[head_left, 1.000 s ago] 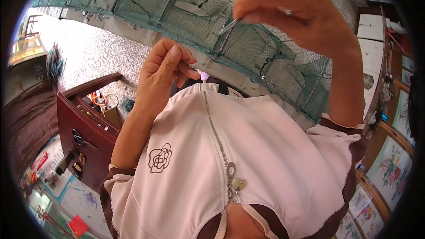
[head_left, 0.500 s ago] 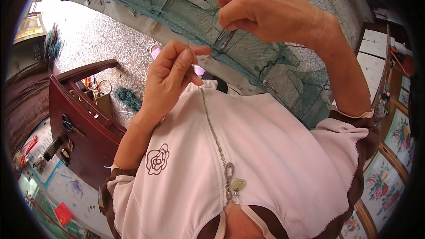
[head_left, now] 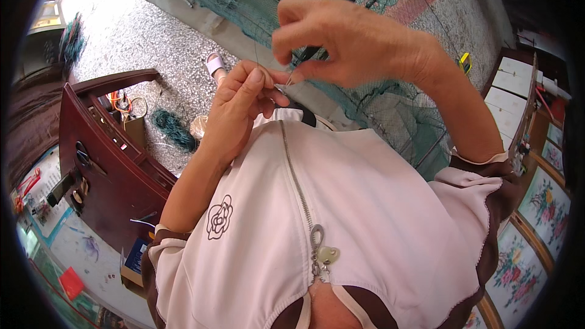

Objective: The person repairs a green mesh fishing net by hand using a dark tool to thread and tie black cord through the mesh along a wire frame.

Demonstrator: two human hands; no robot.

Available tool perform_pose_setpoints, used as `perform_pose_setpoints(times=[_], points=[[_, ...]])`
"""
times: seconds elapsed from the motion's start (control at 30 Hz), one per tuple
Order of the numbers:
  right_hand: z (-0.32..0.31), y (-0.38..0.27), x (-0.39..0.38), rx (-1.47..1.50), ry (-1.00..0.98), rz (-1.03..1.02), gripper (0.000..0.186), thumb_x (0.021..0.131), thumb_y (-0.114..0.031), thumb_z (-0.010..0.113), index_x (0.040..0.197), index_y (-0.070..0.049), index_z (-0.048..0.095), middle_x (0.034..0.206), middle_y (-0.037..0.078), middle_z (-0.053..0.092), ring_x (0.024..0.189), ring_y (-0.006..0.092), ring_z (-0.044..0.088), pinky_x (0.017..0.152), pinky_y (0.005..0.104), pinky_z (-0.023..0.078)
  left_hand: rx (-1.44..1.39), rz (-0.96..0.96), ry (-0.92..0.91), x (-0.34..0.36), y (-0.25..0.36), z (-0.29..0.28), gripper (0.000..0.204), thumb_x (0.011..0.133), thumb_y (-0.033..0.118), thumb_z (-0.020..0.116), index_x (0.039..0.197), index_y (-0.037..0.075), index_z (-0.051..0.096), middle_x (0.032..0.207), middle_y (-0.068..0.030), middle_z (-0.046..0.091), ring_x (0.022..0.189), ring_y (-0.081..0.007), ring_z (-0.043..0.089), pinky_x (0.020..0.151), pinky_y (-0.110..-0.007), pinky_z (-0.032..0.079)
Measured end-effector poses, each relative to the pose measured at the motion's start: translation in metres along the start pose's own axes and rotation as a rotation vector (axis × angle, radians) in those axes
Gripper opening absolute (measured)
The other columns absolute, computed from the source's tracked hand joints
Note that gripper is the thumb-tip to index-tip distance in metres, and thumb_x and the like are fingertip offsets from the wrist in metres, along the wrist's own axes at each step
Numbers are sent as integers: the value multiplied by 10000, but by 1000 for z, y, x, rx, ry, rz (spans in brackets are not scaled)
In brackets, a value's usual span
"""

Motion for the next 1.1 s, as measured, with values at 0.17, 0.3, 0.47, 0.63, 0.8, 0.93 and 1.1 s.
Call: perform_pose_setpoints(times=[0.17, 0.3, 0.47, 0.63, 0.8, 0.93, 1.1], points=[[6, -6, -6, -101, 41, -93, 29, 728, -133, 660, 732, -122, 633, 818, 50, 499, 851, 235, 542, 737, 347, 424, -112, -39, -51, 2, -10, 0, 208, 983, 270, 453, 927, 78, 512, 1022, -58, 602, 747, -91, 593, 604, -197, 406], [3, -38, -16, -488, 235, -261, 21, 705, -185, 613, 718, -178, 628, 830, 2, 514, 953, 186, 498, 848, 324, 364, -31, -43, -54, 5, -5, 2, 161, 969, 237, 494, 940, 82, 528, 972, -21, 585, 741, -58, 575, 575, -187, 414], [18, -79, -14, -44, 285, -384, 93, 723, -193, 648, 737, -141, 572, 858, -1, 544, 921, 202, 527, 816, 332, 412, 308, 184, -81, 4, 17, 23, 149, 899, 92, 539, 1042, 55, 528, 998, -24, 556, 858, -88, 539, 738, -209, 443], [1, -74, -13, 301, 366, -323, 141, 731, -174, 691, 768, -124, 564, 825, 9, 532, 849, 231, 545, 720, 340, 445, 729, 498, -64, -17, 60, 54, 366, 832, 17, 554, 1183, 43, 453, 997, -50, 501, 924, -145, 514, 790, -253, 432], [15, -101, -9, 344, 179, -384, 104, 752, -161, 671, 796, -119, 586, 834, 28, 554, 766, 218, 580, 677, 319, 466, 731, 441, -31, -3, 37, 42, 561, 797, 26, 594, 1308, 52, 363, 954, -45, 444, 895, -141, 483, 790, -242, 414], [-9, -97, 0, 368, 224, -268, 103, 839, -169, 603, 895, -98, 553, 756, 21, 557, 696, 186, 588, 630, 319, 475, 821, 288, -171, -2, 34, 47, 577, 787, 100, 633, 1313, 77, 398, 1126, -112, 470, 1046, -194, 478, 878, -294, 405], [-94, -60, -31, 788, 606, -101, 36, 833, -113, 549, 864, -95, 544, 695, 5, 535, 609, 154, 535, 560, 287, 444, 1284, 541, -212, -34, 55, 80, 384, 771, 105, 693, 1134, 91, 567, 1192, -157, 487, 993, -312, 521, 847, -385, 452]])
Point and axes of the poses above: each hand's wrist, its own x-axis towards the middle knuckle, its own z-axis out of the palm, y = z × x, the point moved 9 cm from there along x, towards the middle knuckle
